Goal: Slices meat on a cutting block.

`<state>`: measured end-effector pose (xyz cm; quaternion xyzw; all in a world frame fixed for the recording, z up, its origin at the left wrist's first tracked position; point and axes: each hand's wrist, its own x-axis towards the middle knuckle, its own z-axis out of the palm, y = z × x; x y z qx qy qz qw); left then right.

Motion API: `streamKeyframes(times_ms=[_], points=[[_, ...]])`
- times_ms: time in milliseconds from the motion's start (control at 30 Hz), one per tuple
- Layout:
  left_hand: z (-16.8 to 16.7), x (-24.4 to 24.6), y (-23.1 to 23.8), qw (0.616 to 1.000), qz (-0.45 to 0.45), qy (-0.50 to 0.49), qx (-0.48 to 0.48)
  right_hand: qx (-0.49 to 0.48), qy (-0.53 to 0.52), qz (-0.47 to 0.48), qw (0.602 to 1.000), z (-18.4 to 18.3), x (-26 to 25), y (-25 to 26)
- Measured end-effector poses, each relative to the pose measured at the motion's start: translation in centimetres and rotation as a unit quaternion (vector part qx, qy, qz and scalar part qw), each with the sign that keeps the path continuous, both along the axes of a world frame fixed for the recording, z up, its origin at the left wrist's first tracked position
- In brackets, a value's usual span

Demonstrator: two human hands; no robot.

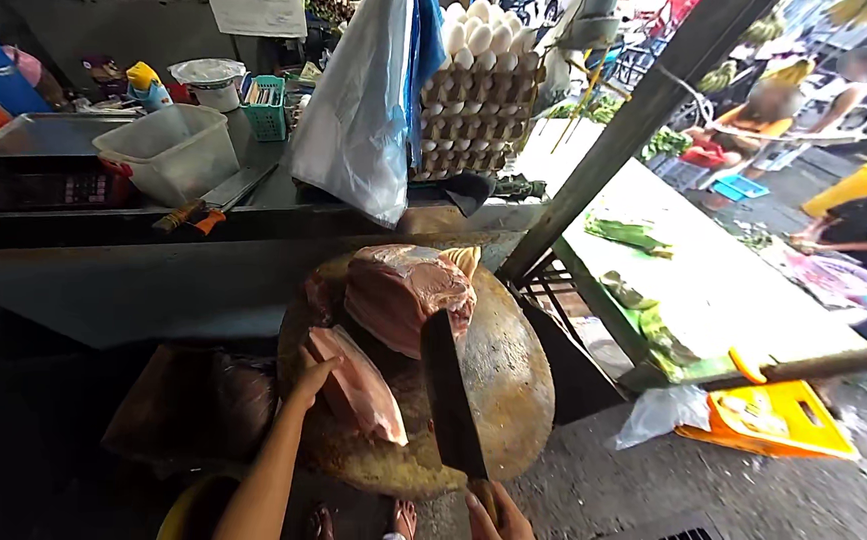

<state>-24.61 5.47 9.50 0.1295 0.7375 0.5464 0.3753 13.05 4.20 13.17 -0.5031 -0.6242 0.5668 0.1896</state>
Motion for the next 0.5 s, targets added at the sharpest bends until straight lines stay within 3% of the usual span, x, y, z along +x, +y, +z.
streamKeyframes(times_ms=[133, 333, 500], points=[[-0.8, 0.2, -1.4, 0.998, -0.038, 0.056, -0.014, 0.038, -0.014, 0.046, 0.998, 0.3, -4.6, -0.2], [-1.2, 2.9, -4.6, 0.998, -0.005, -0.062, -0.012, 0.064, -0.057, 0.094, 0.992, 0.3, -9.5, -1.7], [-1.0, 3.5, -5.4, 0.998, -0.006, -0.063, 0.014, 0.072, -0.163, 0.138, 0.974, -0.5, -10.6, -3.1]])
